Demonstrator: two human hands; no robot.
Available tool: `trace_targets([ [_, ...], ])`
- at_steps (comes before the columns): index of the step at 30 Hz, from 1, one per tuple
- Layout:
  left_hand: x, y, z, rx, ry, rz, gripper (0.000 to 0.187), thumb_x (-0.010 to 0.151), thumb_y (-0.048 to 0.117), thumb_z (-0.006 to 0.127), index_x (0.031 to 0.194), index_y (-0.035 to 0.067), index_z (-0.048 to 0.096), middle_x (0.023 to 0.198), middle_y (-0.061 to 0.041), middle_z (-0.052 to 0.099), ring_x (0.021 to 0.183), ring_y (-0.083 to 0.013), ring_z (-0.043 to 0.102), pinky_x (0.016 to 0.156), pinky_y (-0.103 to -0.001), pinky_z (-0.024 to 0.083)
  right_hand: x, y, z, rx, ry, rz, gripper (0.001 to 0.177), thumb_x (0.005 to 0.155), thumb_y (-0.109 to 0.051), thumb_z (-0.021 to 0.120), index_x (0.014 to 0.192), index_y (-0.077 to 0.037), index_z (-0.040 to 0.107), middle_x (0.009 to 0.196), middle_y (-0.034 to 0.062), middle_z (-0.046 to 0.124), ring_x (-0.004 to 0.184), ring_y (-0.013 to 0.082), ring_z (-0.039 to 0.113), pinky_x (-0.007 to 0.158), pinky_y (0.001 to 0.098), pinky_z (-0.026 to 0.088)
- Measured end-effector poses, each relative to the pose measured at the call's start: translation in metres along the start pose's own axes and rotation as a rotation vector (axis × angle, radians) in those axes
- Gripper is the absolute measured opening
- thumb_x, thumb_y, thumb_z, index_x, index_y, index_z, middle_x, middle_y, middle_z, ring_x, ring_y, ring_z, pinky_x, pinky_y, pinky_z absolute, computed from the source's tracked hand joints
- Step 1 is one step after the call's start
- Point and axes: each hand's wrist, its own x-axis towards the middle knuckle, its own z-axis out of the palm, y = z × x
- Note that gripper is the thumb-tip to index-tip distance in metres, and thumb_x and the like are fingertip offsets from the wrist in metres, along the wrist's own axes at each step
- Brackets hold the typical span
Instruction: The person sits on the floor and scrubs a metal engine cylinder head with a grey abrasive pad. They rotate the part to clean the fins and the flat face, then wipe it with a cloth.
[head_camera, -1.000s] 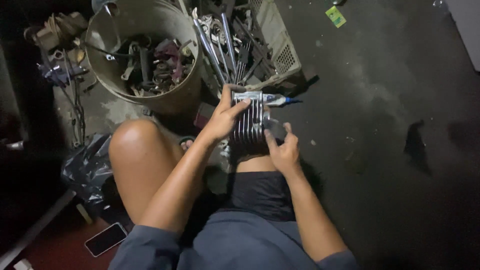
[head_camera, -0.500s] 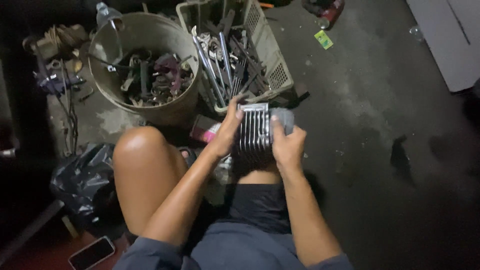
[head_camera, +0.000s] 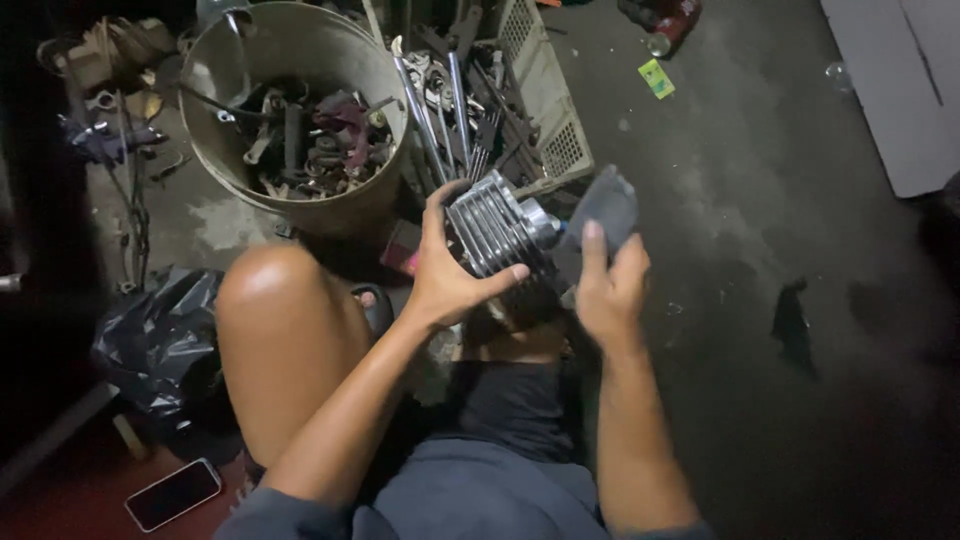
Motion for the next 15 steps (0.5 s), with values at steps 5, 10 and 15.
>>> trace_targets([
  [5, -0.005, 0.036, -0.006, 0.045, 0.063, -0.141, 0.116, 0.049, 0.041, 0.1, 0.145, 0.016, 0.04, 0.132, -0.018, 0.051, 0.13, -0.0377, 0.054, 0.119, -0.049, 0.033, -0.014, -0.064, -0.028, -0.012, 0.043, -0.308, 0.011, 0.1, -0.007, 0.071, 0.104, 0.002, 0.067, 0.086, 0.0203, 0.073, 0.082, 0.0365, 0.074, 0.072, 0.0446, 0.058],
  [10, -0.017, 0.026, 0.008, 0.113, 0.128, -0.075, 0.118, 0.045, 0.042, 0.101, 0.143, 0.013, 0.043, 0.128, -0.015, 0.048, 0.127, -0.0348, 0.051, 0.117, -0.046, 0.031, -0.026, -0.051, -0.022, -0.01, 0.042, -0.327, 0.013, 0.093, -0.005, 0.076, 0.101, 0.002, 0.07, 0.084, 0.0183, 0.073, 0.077, 0.0374, 0.074, 0.064, 0.0438, 0.059],
  [15, -0.034, -0.001, 0.022, 0.178, 0.161, 0.018, 0.122, 0.04, 0.043, 0.103, 0.141, 0.007, 0.044, 0.131, -0.019, 0.045, 0.133, -0.04, 0.044, 0.119, -0.053, 0.029, -0.039, -0.043, -0.014, -0.058, -0.012, -0.36, 0.008, 0.096, -0.008, 0.071, 0.099, 0.0, 0.072, 0.089, 0.0119, 0.071, 0.08, 0.0335, 0.072, 0.072, 0.0409, 0.058],
])
